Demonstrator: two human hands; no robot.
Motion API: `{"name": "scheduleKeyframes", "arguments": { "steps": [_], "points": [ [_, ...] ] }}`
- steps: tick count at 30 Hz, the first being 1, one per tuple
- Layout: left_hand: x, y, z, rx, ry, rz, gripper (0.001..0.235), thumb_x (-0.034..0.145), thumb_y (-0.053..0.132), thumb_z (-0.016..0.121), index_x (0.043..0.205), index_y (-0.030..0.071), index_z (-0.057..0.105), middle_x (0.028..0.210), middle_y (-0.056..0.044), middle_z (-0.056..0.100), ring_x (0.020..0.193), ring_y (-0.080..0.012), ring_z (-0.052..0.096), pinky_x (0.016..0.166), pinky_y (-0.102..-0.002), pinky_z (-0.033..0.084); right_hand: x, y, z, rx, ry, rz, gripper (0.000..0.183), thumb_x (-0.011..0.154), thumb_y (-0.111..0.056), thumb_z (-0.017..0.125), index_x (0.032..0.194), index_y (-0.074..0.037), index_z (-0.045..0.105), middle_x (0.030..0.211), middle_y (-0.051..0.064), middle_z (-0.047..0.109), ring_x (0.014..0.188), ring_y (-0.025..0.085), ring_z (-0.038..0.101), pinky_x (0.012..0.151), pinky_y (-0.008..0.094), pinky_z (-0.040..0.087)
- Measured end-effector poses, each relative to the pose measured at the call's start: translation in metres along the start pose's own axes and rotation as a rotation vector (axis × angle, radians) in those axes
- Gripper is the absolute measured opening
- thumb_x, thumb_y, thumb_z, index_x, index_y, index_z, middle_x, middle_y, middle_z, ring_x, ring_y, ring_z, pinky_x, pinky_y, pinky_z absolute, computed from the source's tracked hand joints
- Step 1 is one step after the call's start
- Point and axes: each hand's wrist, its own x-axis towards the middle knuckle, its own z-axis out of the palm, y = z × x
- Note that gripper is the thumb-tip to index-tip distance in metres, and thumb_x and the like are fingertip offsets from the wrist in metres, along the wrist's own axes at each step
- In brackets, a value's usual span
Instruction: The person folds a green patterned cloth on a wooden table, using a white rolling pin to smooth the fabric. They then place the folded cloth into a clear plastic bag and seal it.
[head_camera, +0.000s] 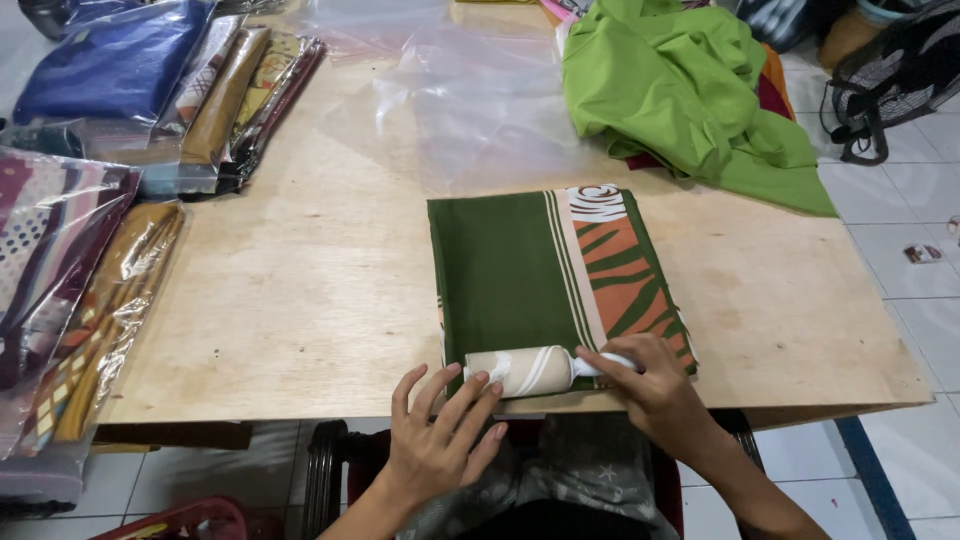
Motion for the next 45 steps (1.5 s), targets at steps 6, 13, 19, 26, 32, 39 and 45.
{"name": "scheduleKeyframes", "arguments": {
  "steps": [6, 13, 19, 26, 32, 39, 45],
  "points": [
    [0.001, 0.0, 0.002, 0.004, -0.035, -0.01, 0.035, 0.098, 0.037, 0.067, 0.125, 0.014, 0.072, 0.127, -0.004, 0.07, 0.116, -0.0303, 0.064, 0.099, -0.054, 0.049, -0.006, 0.007, 0.003, -0.044, -0.044, 0.016, 0.062, 0.094, -0.005, 0.069, 0.152, -0.02, 0.051, 0.116, 0.012, 0.061, 0.105, 0.032, 0.057, 0.084, 0.045, 0.048],
    [-0.005, 0.0, 0.006, 0.007, -0.13, -0.105, 0.054, 0.098, 0.042, 0.072, 0.138, 0.008, 0.061, 0.143, -0.012, 0.059, 0.129, -0.0332, 0.059, 0.109, -0.054, 0.048, -0.001, 0.009, -0.012, 0.028, -0.001, 0.06, 0.052, 0.09, -0.002, 0.068, 0.14, -0.017, 0.065, 0.115, 0.011, 0.063, 0.102, 0.031, 0.058, 0.09, 0.042, 0.047],
    [0.001, -0.007, 0.002, 0.016, -0.19, -0.201, 0.053, 0.102, 0.045, 0.051, 0.135, 0.005, 0.063, 0.134, -0.011, 0.068, 0.124, -0.0315, 0.063, 0.112, -0.052, 0.042, -0.005, 0.024, -0.023, 0.117, -0.069, 0.097, 0.046, 0.093, -0.001, 0.062, 0.136, -0.018, 0.067, 0.119, 0.014, 0.064, 0.105, 0.031, 0.058, 0.091, 0.042, 0.048],
    [0.004, -0.004, 0.006, 0.102, -0.265, -0.192, 0.039, 0.1, 0.042, 0.057, 0.117, 0.01, 0.072, 0.116, -0.007, 0.071, 0.113, -0.0304, 0.065, 0.107, -0.05, 0.042, -0.031, 0.053, -0.062, 0.357, -0.229, 0.201, 0.046, 0.089, -0.001, 0.06, 0.126, -0.021, 0.076, 0.118, 0.009, 0.066, 0.11, 0.025, 0.064, 0.097, 0.035, 0.05],
    [0.005, -0.005, 0.007, 0.125, -0.258, -0.204, 0.034, 0.097, 0.039, 0.061, 0.112, 0.011, 0.073, 0.112, -0.007, 0.071, 0.11, -0.03, 0.064, 0.106, -0.051, 0.042, -0.043, 0.076, -0.088, 0.239, -0.174, 0.359, 0.043, 0.091, -0.007, 0.07, 0.131, -0.021, 0.074, 0.111, 0.005, 0.068, 0.105, 0.019, 0.064, 0.088, 0.029, 0.051],
    [0.004, -0.005, 0.009, 0.146, -0.241, -0.184, 0.034, 0.096, 0.039, 0.063, 0.109, 0.011, 0.074, 0.109, -0.005, 0.073, 0.108, -0.031, 0.066, 0.107, -0.052, 0.043, -0.077, 0.092, -0.112, 0.41, -0.224, 0.477, 0.04, 0.09, 0.004, 0.063, 0.12, -0.016, 0.081, 0.114, 0.005, 0.072, 0.105, 0.018, 0.07, 0.079, 0.029, 0.055],
    [0.006, -0.004, 0.006, 0.142, -0.233, -0.193, 0.036, 0.096, 0.045, 0.063, 0.106, 0.011, 0.073, 0.106, -0.005, 0.072, 0.108, -0.0308, 0.065, 0.106, -0.052, 0.042, -0.066, 0.09, -0.097, 0.252, -0.088, 0.668, 0.04, 0.09, -0.005, 0.071, 0.129, -0.012, 0.075, 0.115, 0.006, 0.068, 0.106, 0.019, 0.066, 0.089, 0.026, 0.047]
  ]
}}
